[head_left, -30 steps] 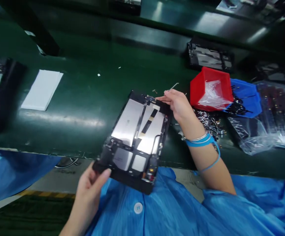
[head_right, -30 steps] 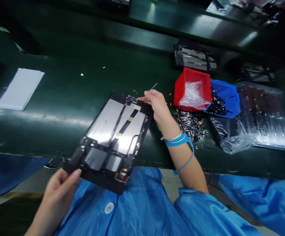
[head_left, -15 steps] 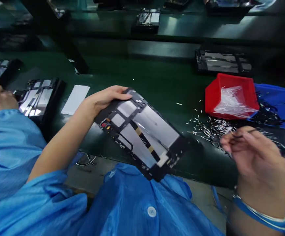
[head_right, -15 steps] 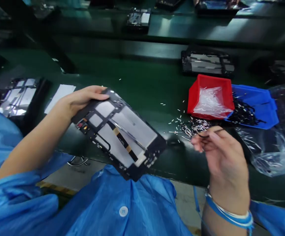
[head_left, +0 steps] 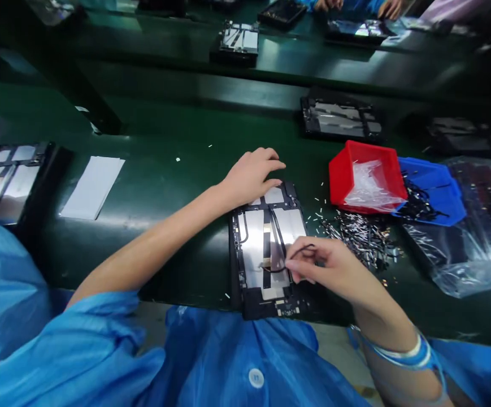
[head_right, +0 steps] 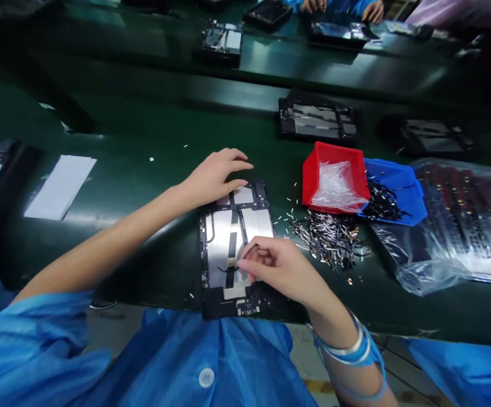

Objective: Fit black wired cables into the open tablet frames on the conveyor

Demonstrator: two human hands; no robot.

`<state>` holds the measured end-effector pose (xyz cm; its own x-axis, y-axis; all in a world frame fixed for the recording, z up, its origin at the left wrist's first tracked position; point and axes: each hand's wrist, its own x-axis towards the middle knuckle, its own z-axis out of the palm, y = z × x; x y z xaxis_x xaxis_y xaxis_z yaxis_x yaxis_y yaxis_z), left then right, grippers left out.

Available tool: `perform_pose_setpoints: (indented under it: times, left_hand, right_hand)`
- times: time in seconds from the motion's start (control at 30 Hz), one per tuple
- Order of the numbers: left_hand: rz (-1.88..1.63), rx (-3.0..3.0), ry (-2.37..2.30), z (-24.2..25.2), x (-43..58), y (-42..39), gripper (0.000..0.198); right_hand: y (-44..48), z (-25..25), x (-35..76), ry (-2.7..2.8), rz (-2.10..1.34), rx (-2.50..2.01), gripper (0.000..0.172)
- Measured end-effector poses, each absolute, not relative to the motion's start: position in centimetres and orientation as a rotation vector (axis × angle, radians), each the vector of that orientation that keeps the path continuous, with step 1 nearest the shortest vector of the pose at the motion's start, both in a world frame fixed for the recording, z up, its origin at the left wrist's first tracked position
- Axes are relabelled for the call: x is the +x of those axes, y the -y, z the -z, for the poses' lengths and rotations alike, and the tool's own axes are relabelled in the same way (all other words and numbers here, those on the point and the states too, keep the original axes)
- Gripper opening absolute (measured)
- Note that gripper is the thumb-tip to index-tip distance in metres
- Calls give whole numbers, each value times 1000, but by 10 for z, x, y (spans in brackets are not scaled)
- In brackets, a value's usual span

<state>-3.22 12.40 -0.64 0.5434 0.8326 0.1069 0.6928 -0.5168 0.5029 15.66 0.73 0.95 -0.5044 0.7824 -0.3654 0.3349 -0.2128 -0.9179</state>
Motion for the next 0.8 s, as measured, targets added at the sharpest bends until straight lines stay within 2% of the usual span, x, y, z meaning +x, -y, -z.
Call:
perform_pose_setpoints:
  times: [0.1,0.17,0.33,0.47,0.67,0.8]
  left_hand:
    - [-912,2366,-1189,21,-70,-62,23]
    - [-1009,2294,-1230,32,-93,-20,20]
    - [-841,2384,-1261,53,-115,39,30]
    - [-787,2515,-1164,59,-110,41,37]
    - [-714,2623,-1158,60,-109,39,36]
    - [-688,2682,-1176,59,-108,39,35]
  right_hand:
    - [-24,-2,132,1775,-1906,-1338,21]
    - [-34,5,121,1823,-1932,-1396,18]
    - [-54,8,108,2011,-1797,-1508,19]
    - [-67,3,105,2196,-1679,-1550,22]
    - [-76,1,102,2278,-1740,-1515,22]
    - [-75,1,100,2352,-1615,-1538,23]
